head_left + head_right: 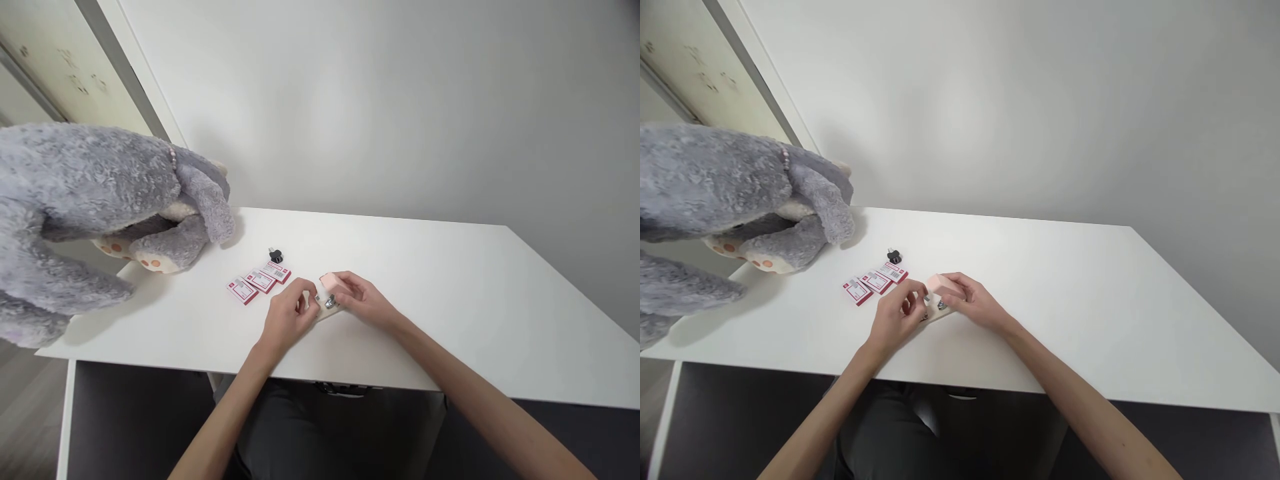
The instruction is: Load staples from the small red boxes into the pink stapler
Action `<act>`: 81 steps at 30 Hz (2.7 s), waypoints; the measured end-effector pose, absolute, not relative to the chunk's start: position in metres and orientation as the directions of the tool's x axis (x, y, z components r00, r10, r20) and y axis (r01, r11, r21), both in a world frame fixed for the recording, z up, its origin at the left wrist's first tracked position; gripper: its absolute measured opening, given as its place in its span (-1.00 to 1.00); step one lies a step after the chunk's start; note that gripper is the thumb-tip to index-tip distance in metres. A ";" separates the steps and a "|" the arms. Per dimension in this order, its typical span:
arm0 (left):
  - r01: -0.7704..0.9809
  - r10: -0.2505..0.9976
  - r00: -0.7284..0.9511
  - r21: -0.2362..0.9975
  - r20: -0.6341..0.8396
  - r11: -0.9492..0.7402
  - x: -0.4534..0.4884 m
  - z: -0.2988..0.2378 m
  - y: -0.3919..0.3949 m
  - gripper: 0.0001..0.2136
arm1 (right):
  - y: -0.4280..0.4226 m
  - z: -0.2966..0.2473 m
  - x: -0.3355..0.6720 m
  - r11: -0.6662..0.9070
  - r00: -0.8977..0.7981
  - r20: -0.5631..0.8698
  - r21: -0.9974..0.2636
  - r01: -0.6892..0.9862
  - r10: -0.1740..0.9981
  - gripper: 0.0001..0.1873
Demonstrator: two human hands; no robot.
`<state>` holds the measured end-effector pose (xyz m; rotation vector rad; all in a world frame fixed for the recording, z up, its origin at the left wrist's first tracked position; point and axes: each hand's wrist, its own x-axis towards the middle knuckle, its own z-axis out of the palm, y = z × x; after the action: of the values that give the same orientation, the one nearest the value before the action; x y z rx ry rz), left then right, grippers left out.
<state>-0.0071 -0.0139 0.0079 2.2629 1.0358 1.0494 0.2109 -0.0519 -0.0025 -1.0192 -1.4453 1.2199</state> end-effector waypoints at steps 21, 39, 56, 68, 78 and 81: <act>0.463 0.820 0.363 0.677 0.443 -0.571 -0.008 0.000 -0.012 -0.93 | -0.048 -0.009 0.211 0.187 0.132 0.219 -0.958 0.215 0.967 -0.55; 0.488 0.834 0.352 0.677 0.425 -0.551 -0.007 0.005 -0.014 -0.93 | -0.049 -0.013 0.210 0.230 0.170 0.304 -0.907 0.353 0.937 -0.43; 0.322 0.926 0.285 0.885 0.247 -0.336 -0.003 0.005 -0.007 -0.93 | 0.006 -0.022 0.181 0.340 0.039 0.426 -0.770 0.540 0.904 -0.33; 0.075 0.972 0.230 0.994 0.056 -0.075 -0.006 0.013 -0.002 -0.93 | 0.037 -0.020 0.147 0.269 0.227 0.358 -0.900 0.344 0.906 -0.32; 0.021 0.968 0.251 1.000 0.004 -0.010 -0.006 0.015 -0.002 -0.91 | -0.043 -0.011 0.165 0.274 0.053 0.291 -0.939 0.207 0.955 -0.78; 0.051 0.962 0.271 0.997 0.036 -0.051 -0.006 0.012 -0.002 -0.89 | -0.046 -0.009 0.161 0.300 -0.051 0.296 -0.934 0.196 0.954 -0.61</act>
<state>-0.0061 -0.0024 0.0124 1.4003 1.0238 1.0076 0.1612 -0.0456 -0.0086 -1.1098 -1.4996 0.8915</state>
